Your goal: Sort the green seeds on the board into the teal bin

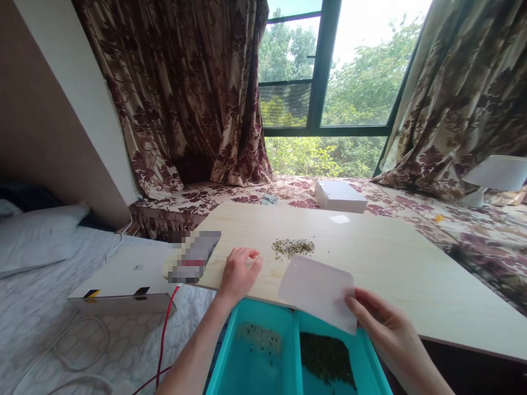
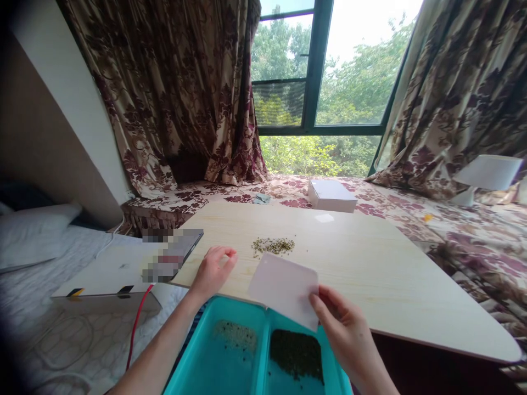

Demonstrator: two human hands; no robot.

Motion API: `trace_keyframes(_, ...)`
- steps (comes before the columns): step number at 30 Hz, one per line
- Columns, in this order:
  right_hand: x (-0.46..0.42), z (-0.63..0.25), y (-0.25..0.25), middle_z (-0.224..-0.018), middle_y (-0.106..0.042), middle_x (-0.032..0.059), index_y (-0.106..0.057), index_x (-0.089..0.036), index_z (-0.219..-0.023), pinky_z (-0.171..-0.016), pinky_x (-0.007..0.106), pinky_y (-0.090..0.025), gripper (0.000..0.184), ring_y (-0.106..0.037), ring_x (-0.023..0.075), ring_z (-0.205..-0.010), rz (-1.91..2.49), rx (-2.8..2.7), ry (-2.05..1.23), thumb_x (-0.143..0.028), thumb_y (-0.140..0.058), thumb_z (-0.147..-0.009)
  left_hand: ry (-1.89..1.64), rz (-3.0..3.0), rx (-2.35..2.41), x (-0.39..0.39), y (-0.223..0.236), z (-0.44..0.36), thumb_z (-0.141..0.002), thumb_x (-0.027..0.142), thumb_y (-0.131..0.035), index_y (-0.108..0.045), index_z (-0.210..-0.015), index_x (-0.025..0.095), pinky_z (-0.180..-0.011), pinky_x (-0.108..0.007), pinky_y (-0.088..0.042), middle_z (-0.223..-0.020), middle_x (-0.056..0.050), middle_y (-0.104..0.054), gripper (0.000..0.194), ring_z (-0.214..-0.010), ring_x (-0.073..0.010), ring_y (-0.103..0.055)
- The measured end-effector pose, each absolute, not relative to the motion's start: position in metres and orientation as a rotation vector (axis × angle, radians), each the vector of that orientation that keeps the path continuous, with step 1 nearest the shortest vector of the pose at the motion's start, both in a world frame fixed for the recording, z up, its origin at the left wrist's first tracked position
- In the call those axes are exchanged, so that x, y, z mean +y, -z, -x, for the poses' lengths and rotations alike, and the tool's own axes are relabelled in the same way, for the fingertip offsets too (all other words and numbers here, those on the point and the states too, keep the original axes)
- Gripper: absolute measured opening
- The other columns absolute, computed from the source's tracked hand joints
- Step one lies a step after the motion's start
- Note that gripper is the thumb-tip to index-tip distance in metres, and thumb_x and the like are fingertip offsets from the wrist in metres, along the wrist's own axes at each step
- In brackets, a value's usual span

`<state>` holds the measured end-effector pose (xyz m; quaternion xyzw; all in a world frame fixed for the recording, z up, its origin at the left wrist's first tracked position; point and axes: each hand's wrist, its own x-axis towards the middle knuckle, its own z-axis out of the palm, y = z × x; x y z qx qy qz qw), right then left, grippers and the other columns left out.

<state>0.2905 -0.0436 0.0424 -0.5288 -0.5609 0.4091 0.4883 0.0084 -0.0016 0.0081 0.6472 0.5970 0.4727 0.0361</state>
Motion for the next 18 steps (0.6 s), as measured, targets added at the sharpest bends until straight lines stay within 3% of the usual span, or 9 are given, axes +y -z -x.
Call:
trace_keyframes(5, -0.006, -0.314, -0.056, -0.074, -0.075, 0.0093, -0.072, -0.017, -0.081, -0.048, 0.026, -0.053, 0.032, -0.066, 0.0200, -0.060, 1.324, -1.181, -0.802, -0.040, -0.072, -0.059, -1.460, -1.993, 1.820, -0.001, -0.007, -0.008, -0.082, 0.030, -0.052, -0.062, -0.080, 0.022, -0.086, -0.037, -0.045, -0.082, -0.002, -0.066, 0.014, -0.089, -0.0212, -0.058)
trace_keyframes(18, 0.013, -0.315, -0.045, -0.072, -0.074, 0.0081, -0.071, -0.015, -0.077, -0.043, 0.025, -0.047, 0.033, -0.061, 0.0166, -0.054, 1.327, -1.247, -0.903, -0.042, -0.071, -0.058, -1.440, -1.997, 1.821, -0.001, -0.006, -0.006, -0.082, 0.032, -0.052, -0.063, -0.081, 0.022, -0.087, -0.038, -0.045, -0.084, -0.002, -0.067, 0.014, -0.091, -0.0219, -0.058)
